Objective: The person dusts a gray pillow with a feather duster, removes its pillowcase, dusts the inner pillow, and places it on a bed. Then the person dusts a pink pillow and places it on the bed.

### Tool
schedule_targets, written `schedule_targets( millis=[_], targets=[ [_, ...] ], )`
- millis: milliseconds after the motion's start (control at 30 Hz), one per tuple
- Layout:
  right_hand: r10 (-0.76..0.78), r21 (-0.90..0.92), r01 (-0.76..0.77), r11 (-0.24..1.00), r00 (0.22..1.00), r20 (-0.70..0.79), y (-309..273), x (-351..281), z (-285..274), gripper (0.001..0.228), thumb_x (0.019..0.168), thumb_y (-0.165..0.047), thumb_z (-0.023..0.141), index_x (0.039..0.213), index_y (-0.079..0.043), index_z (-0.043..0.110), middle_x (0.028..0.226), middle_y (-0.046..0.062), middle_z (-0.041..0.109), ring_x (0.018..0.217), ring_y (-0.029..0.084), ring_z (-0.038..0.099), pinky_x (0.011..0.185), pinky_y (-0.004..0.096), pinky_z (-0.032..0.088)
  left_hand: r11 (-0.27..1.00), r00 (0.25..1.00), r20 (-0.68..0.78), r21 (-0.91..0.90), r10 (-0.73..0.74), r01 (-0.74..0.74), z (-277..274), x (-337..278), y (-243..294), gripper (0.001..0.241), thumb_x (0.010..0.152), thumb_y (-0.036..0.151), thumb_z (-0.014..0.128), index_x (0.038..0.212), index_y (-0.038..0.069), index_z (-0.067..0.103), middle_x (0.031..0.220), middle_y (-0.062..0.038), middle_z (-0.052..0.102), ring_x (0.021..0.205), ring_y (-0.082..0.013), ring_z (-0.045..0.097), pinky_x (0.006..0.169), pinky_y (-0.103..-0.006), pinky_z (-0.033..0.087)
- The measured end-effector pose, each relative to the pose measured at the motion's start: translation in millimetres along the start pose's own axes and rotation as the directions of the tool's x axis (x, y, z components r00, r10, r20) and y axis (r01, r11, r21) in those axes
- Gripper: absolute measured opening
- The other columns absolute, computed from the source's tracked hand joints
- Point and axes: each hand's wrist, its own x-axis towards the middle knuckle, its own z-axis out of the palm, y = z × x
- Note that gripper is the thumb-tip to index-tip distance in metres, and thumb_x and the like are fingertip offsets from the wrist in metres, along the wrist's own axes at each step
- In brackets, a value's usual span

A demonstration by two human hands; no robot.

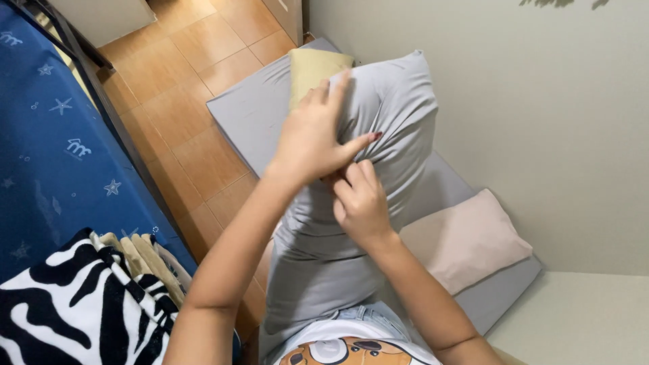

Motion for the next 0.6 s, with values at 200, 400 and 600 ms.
schedule_targets(
  millis=[200, 400, 600],
  targets=[
    [0.132, -0.005, -0.131, 0.991, 0.99, 0.048, -3, -23, -17, 0.024, 0.076, 0.003, 0.072, 0.099, -0.001, 0.069, 0.092, 0.011, 0.055, 0.091, 0.031, 0.055, 0.078, 0.043, 0.05, 0.963, 0.967, 0.248, 0.269, -0.062, -0.007, 40, -19, 19, 0.047, 0.099, 0.035, 0.067, 0.134, 0.004, 0.066, 0.091, -0.016, 0.072, 0.079, -0.0329, 0.075, 0.057, -0.0359, 0.058],
    [0.06, -0.01, -0.06, 0.998, 0.998, -0.006, 3, -17, -34, 0.031, 0.079, -0.009, 0.08, 0.107, -0.003, 0.067, 0.111, 0.014, 0.061, 0.109, 0.035, 0.057, 0.097, 0.048, 0.044, 0.982, 0.993, 0.053, 0.162, -0.106, 0.096, 23, -19, 7, 0.031, 0.103, 0.038, 0.063, 0.11, 0.01, 0.075, 0.061, -0.009, 0.067, 0.053, -0.0245, 0.069, 0.043, -0.0374, 0.048],
    [0.039, 0.023, -0.037, 0.999, 0.996, -0.077, -10, -4, -37, 0.03, 0.083, -0.01, 0.08, 0.108, -0.003, 0.063, 0.114, 0.016, 0.062, 0.113, 0.037, 0.058, 0.099, 0.046, 0.047, 0.983, 0.987, -0.058, 0.102, -0.147, 0.152, -5, 3, -11, 0.026, 0.11, 0.026, 0.06, 0.091, 0.011, 0.068, 0.06, -0.012, 0.063, 0.053, -0.0353, 0.062, 0.046, -0.0454, 0.043]
  ],
)
